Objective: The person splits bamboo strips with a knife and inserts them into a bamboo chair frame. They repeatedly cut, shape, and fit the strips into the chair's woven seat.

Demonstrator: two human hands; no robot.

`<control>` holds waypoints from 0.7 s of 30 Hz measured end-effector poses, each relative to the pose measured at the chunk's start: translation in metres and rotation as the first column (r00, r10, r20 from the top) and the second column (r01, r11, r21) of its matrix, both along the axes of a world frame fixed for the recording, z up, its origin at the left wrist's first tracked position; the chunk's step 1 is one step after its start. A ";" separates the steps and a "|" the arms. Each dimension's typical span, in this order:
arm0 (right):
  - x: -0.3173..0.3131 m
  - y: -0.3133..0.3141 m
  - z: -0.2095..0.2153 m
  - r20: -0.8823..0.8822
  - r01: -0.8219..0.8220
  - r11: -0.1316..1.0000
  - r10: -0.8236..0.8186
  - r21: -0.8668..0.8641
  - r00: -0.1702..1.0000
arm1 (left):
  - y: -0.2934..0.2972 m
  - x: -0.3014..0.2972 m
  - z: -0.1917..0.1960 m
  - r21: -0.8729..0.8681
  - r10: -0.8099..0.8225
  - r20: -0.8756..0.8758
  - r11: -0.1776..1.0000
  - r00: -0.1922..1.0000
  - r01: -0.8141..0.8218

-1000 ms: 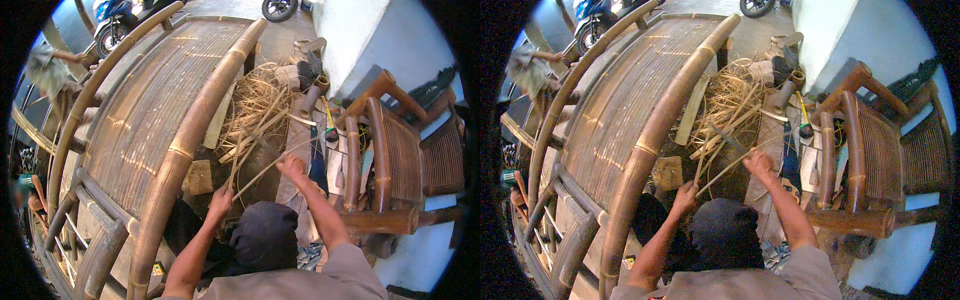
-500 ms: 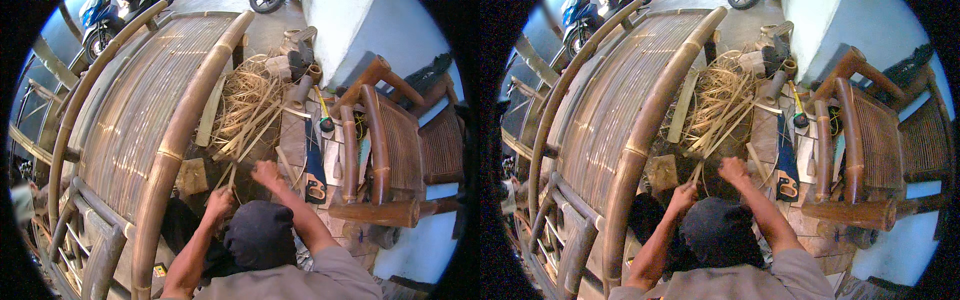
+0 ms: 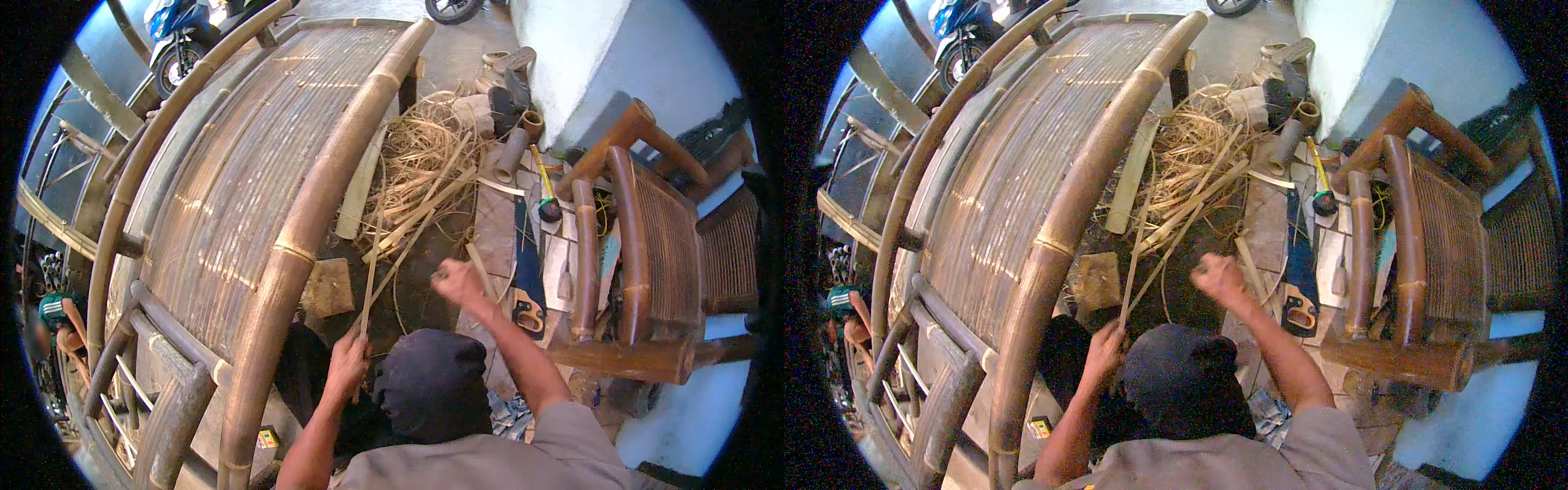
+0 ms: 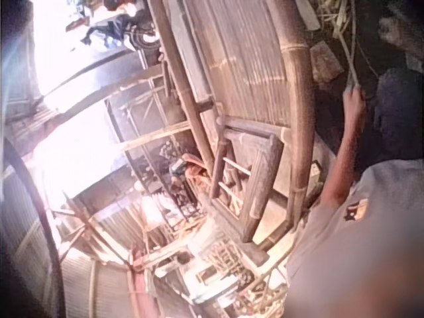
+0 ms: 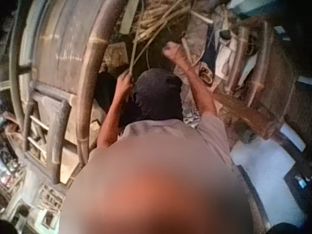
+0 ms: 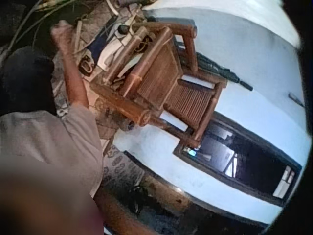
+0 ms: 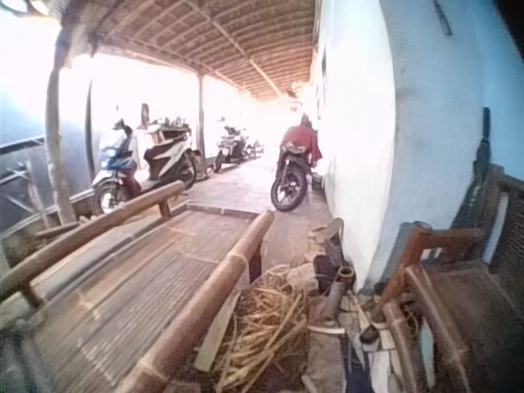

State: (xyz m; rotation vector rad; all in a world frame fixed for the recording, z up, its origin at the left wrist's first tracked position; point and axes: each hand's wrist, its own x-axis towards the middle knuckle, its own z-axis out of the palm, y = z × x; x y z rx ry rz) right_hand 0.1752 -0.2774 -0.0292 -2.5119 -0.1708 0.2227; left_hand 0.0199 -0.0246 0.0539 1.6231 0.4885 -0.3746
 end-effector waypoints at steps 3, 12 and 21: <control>-0.047 0.030 0.004 -0.173 -0.181 0.982 0.187 0.050 0.967 | -0.016 0.034 -0.046 -0.116 0.039 -0.028 0.992 0.999 -0.042; -0.032 0.032 -0.001 -0.013 -0.145 0.972 0.145 -0.183 0.989 | -0.023 0.041 -0.020 -0.441 0.053 -0.167 0.889 0.984 -0.123; 0.033 -0.046 -0.031 -0.049 0.101 0.943 -0.123 -0.318 0.991 | -0.015 -0.058 0.017 -0.440 0.006 -0.241 0.891 0.971 -0.114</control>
